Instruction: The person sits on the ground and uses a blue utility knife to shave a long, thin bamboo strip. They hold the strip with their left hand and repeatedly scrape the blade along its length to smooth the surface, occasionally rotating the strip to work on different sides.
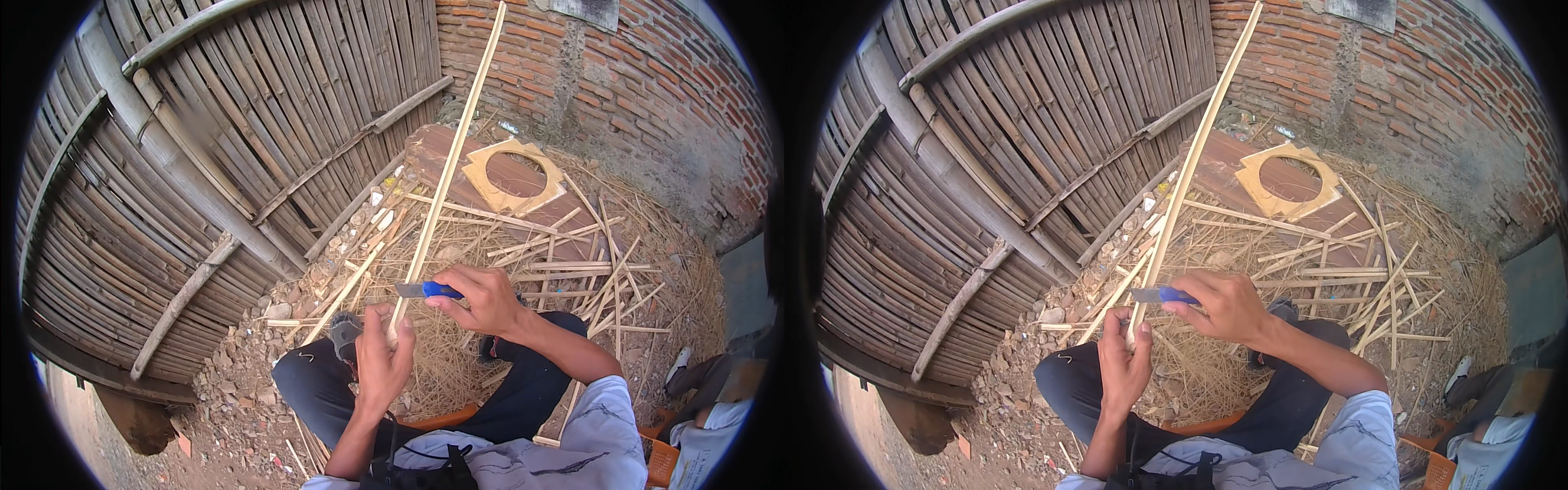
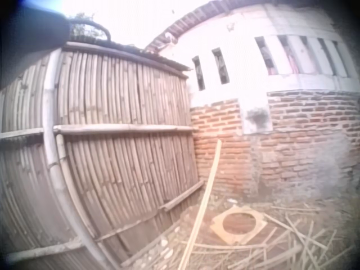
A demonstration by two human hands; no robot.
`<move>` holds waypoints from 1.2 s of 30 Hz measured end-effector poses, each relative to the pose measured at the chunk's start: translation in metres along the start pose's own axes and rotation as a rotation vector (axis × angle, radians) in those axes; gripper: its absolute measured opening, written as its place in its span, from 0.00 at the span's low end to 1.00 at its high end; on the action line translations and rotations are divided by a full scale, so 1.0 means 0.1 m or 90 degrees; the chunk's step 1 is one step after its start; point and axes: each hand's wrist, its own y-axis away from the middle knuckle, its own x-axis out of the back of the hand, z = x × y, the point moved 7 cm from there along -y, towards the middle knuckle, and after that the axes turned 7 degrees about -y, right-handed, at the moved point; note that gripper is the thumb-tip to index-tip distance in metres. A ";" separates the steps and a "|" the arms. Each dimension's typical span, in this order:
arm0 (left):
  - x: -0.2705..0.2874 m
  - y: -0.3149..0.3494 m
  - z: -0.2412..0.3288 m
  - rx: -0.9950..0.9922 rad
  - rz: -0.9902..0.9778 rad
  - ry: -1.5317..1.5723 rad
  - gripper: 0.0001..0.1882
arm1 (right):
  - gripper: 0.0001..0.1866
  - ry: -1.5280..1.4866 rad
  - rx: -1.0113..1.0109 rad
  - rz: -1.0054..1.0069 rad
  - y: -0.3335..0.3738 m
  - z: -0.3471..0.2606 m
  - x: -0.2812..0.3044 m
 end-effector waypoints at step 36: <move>-0.02 -0.01 -0.05 -0.008 0.059 -0.033 0.12 | 0.14 0.011 -0.024 0.016 0.02 -0.02 -0.07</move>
